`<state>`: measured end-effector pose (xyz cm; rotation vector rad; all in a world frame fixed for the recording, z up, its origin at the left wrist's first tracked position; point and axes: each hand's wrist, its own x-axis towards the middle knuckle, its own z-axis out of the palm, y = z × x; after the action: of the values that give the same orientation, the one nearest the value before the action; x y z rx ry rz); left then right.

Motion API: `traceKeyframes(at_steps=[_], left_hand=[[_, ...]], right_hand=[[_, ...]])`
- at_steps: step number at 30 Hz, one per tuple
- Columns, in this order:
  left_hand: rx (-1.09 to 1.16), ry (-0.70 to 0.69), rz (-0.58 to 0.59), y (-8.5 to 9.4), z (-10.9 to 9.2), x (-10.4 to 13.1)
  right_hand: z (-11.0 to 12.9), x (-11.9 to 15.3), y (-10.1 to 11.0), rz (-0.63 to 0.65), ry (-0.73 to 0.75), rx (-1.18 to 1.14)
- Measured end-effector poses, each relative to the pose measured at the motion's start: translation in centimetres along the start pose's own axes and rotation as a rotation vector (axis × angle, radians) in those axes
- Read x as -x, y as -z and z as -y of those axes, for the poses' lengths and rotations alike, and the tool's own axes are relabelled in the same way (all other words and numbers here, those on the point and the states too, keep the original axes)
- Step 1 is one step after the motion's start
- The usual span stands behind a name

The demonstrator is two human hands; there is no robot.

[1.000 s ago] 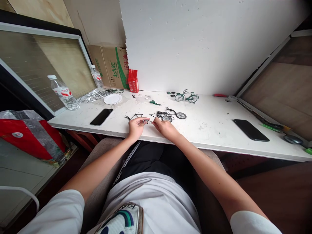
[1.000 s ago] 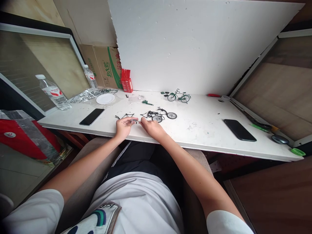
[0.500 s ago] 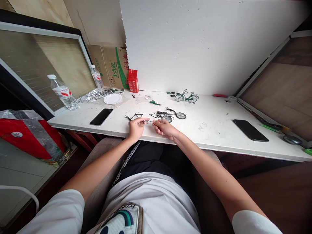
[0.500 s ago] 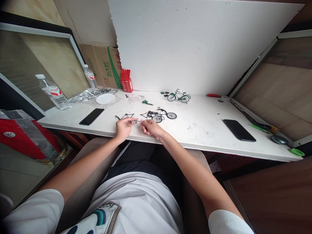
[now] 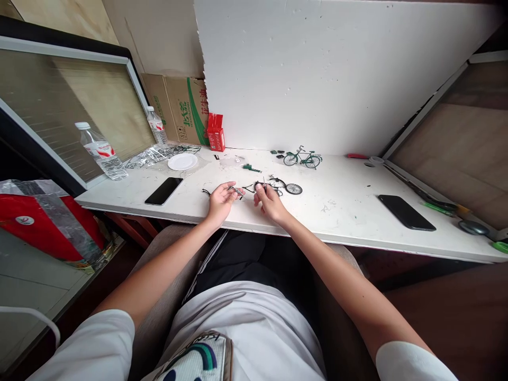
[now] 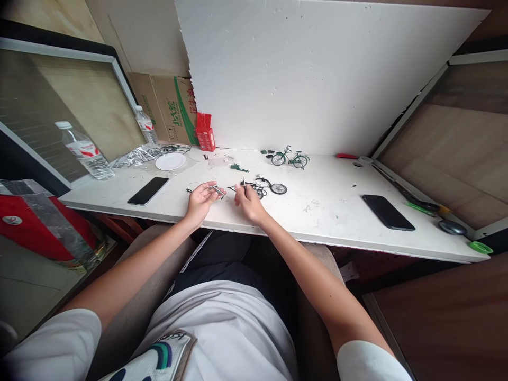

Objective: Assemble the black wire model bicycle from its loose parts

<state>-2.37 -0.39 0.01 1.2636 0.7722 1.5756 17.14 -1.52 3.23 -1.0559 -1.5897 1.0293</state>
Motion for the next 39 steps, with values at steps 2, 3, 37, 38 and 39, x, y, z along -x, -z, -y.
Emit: traceKeyframes(at_steps=[2,3,37,38,39], left_hand=[[0.018,0.041,0.026,-0.2,-0.3,0.2],[0.026,0.054,0.035,-0.3,-0.5,0.3],[-0.082,0.051,0.023,-0.7,-1.3,0.5],[-0.089,0.048,0.025,-0.6,-1.3,0.5],[-0.096,0.043,0.029,-0.6,-1.3,0.5]], right_hand=[[-0.4,0.1,-0.4,0.027,0.074,0.025],[-0.6,0.2,-0.6,0.037,0.114,0.03],[-0.2,0.0,0.1,0.043,0.054,-0.173],[-0.1,0.0,0.1,0.056,0.037,-0.177],[0.0,0.1,0.2,0.067,0.019,-0.185]])
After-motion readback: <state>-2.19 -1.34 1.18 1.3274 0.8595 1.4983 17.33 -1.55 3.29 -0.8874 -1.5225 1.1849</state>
